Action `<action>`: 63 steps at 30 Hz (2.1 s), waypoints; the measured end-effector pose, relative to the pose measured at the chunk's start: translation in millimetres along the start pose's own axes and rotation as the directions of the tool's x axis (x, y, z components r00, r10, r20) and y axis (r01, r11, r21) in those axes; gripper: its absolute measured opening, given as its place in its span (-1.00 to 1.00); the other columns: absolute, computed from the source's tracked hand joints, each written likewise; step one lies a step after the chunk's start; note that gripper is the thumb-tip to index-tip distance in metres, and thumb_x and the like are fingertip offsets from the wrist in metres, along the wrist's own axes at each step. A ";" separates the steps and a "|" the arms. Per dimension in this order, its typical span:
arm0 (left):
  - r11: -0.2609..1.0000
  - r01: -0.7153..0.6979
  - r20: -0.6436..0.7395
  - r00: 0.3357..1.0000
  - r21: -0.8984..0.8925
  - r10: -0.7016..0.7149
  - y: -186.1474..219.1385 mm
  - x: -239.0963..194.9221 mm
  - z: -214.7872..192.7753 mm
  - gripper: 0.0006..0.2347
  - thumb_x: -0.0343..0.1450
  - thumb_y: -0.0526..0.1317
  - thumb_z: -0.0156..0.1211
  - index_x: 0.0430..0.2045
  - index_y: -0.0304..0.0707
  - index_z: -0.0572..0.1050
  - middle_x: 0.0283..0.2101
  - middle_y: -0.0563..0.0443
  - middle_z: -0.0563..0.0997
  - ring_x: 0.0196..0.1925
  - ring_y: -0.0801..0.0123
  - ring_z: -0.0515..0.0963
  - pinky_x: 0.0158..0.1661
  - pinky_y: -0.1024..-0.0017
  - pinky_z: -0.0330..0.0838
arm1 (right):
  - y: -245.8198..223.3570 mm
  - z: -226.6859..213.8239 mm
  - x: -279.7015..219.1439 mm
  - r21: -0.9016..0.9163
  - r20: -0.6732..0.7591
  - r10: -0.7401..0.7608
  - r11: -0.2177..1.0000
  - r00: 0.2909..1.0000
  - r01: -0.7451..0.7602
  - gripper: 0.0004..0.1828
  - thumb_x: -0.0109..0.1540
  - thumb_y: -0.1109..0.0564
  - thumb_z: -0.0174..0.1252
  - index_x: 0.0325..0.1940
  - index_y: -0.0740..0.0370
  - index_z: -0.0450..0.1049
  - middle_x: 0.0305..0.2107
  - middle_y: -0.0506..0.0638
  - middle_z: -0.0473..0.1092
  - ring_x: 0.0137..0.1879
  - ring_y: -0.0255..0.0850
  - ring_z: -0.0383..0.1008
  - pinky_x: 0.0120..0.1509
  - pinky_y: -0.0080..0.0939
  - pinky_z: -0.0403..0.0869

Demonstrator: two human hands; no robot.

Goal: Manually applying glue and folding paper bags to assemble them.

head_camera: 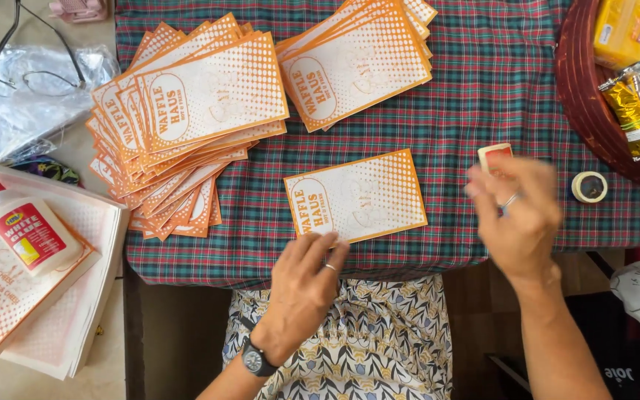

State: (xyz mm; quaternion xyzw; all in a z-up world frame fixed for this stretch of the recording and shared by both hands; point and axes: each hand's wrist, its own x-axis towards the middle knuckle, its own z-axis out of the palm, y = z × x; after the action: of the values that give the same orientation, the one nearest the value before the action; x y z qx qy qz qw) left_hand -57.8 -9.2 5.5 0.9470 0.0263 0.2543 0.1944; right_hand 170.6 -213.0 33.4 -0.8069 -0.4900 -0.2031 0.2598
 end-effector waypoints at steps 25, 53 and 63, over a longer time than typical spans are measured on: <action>0.968 0.192 0.355 0.904 0.164 -0.240 -12.7 49.8 31.3 -0.19 0.50 0.35 -0.28 0.46 -0.42 0.01 0.56 -0.36 -0.06 0.61 -0.07 -0.22 0.47 -0.05 -0.43 | -33.5 60.0 20.1 -0.018 0.447 -0.031 0.999 0.894 0.044 -0.22 0.48 -0.26 -0.29 0.62 0.32 -0.01 0.55 0.27 -0.05 0.62 0.37 -0.26 0.53 0.58 -0.39; 0.929 0.169 -0.017 0.985 0.330 -0.173 -147.3 88.7 -61.1 -0.25 0.32 0.26 0.24 0.39 -0.10 0.31 0.34 -0.38 0.39 0.41 -0.39 0.26 0.29 -0.45 -0.10 | -77.6 44.3 -3.1 -0.018 0.321 0.068 0.998 0.945 -0.066 -0.49 0.25 0.24 0.08 0.31 0.20 0.46 0.29 0.22 0.36 0.45 0.32 0.25 0.34 0.19 0.34; 0.981 -0.192 0.141 0.971 -0.017 0.193 -46.3 57.4 35.0 -0.73 0.41 -0.12 0.31 -0.15 -0.34 0.61 -0.03 -0.26 0.60 0.15 -0.18 0.57 0.09 -0.03 0.43 | -40.0 23.9 -0.9 0.343 0.428 0.533 0.652 0.730 -0.677 -0.44 0.25 0.50 -0.07 0.24 0.21 0.56 -0.14 0.15 0.56 -0.15 -0.07 0.67 -0.10 -0.12 0.65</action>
State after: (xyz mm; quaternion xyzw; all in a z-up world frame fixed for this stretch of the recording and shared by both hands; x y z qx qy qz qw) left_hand 11.5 29.7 -13.0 0.9605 -0.0798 0.2040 0.1716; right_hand 136.1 -183.5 23.0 -0.8547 -0.2556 0.1440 0.4282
